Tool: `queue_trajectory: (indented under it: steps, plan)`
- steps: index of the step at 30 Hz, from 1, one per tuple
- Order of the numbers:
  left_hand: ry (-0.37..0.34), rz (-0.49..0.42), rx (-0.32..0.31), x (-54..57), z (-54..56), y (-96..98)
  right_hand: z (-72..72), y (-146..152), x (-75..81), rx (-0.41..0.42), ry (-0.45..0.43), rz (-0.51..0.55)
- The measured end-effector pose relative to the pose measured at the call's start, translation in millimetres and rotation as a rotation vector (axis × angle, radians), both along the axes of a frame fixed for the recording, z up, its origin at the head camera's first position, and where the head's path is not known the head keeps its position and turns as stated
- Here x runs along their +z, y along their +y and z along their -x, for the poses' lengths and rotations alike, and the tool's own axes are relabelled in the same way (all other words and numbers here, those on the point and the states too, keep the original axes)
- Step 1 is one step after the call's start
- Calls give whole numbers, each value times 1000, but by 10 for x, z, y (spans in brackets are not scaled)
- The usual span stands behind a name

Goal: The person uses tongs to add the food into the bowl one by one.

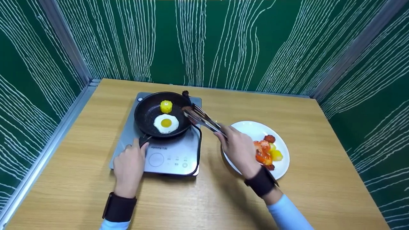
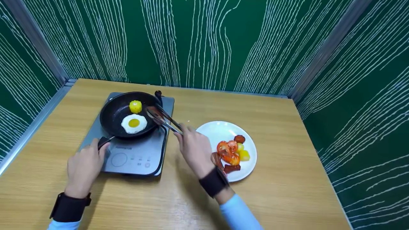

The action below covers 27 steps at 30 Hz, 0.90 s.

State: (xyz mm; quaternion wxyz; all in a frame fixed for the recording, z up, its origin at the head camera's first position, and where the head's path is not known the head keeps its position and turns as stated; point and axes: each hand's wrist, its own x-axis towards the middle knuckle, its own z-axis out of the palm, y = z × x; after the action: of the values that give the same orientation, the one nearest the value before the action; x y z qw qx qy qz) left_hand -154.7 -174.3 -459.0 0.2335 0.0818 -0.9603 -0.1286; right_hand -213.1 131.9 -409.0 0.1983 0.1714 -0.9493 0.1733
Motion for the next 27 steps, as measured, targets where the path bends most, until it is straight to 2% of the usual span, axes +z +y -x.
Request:
queue_trajectory:
  steps: [9, 15, 27]
  plan:
    - [25, 26, 8, -12, 3, 4, 232, -365, -16, 6, 16, -18]
    - [1, 12, 10, -3, 1, 2, 337, -534, -36, -6, 3, -74]
    - [-35, 9, 9, 14, 6, -5, 427, -693, -48, -29, -80, -188]
